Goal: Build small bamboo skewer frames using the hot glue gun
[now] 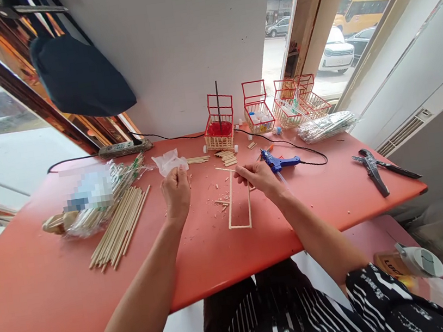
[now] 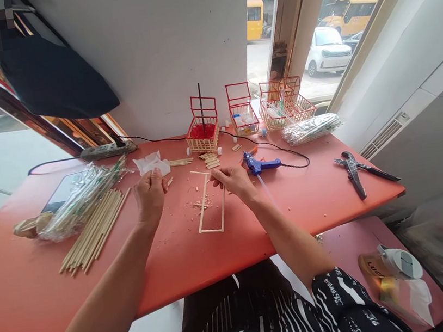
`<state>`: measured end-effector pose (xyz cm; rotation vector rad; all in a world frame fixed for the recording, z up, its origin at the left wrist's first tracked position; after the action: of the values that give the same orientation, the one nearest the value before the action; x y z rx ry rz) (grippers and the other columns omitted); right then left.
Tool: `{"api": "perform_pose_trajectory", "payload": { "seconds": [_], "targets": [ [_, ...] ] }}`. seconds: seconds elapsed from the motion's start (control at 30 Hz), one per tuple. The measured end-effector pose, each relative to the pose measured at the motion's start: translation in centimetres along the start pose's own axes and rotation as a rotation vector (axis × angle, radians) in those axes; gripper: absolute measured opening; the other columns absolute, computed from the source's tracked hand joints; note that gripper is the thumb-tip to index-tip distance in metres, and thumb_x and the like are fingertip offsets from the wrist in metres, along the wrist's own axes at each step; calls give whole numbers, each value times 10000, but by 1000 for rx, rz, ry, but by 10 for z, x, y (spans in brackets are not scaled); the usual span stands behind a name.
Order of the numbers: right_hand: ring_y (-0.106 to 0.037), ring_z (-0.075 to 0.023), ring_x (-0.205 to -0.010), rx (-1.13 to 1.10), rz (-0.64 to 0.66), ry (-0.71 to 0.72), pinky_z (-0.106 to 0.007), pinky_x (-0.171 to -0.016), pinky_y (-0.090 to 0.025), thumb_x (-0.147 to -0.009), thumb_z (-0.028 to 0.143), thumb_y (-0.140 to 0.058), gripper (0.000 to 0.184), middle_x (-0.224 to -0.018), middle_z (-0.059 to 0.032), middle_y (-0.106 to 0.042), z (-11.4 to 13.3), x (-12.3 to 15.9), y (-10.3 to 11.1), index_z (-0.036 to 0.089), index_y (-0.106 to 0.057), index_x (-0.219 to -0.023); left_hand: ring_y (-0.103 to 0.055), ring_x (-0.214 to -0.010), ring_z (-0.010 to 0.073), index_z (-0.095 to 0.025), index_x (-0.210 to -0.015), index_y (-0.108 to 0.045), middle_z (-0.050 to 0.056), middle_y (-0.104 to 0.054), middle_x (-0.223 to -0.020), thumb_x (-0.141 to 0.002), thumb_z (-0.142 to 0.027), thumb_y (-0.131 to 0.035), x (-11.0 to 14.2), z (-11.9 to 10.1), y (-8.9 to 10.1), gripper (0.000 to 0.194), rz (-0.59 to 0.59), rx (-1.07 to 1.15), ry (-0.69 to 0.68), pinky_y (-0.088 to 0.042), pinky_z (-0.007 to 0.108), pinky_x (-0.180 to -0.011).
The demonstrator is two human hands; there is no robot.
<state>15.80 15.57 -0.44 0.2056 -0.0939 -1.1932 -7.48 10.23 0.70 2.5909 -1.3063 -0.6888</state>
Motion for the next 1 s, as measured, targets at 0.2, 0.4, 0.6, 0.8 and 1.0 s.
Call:
{"api": "perform_pose_trajectory", "payload": {
  "seconds": [0.2,0.4,0.6,0.8,1.0],
  "targets": [
    [-551,-87,-501,54,-28,44,-154,-392,-354,-861,539,-619,431,-640,-44,-687,0,-2,0,133,-723,-761,-512,-510,118,-232,-779,-524,-39,-570,-604,-843,-206,-440,-7,6,-7,110,16,169,-34,-407,230,-530],
    [-571,-84,-492,97,-98,93,-173,-469,-414,-900,478,-598,392,-631,-36,-699,-5,-9,6,140,-730,-752,-575,-547,113,-194,-862,-630,-7,-651,-660,-779,-258,-522,-8,16,-23,150,160,275,37,-439,214,-523],
    [-563,-88,-486,127,-135,75,-162,-419,-378,-909,477,-579,395,-640,-47,-702,-5,-7,6,138,-726,-768,-472,-421,91,-169,-761,-699,-12,-611,-511,-772,-364,-633,-5,12,-24,206,228,197,31,-371,212,-462],
    [-588,-104,-522,138,-140,82,-168,-443,-414,-921,459,-556,383,-651,-51,-709,-2,1,2,145,-710,-766,-531,-478,113,-180,-682,-662,-5,-589,-515,-815,-443,-610,7,3,-36,299,280,268,43,-430,230,-509],
    [-600,-116,-520,108,-161,118,-190,-470,-430,-931,484,-541,394,-637,-49,-711,4,6,1,156,-700,-780,-617,-674,152,-177,-831,-721,30,-699,-731,-743,-476,-742,35,-14,-49,313,381,372,148,-480,265,-631]
  ]
}}
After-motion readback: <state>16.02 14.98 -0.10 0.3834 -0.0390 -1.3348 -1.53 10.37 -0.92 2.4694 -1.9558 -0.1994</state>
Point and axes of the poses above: each hand's wrist, its own x-axis away from the middle knuckle, its own y-axis out of the back of the hand, z = x × y, the point moved 7 cm from there along -x, towards the middle knuckle
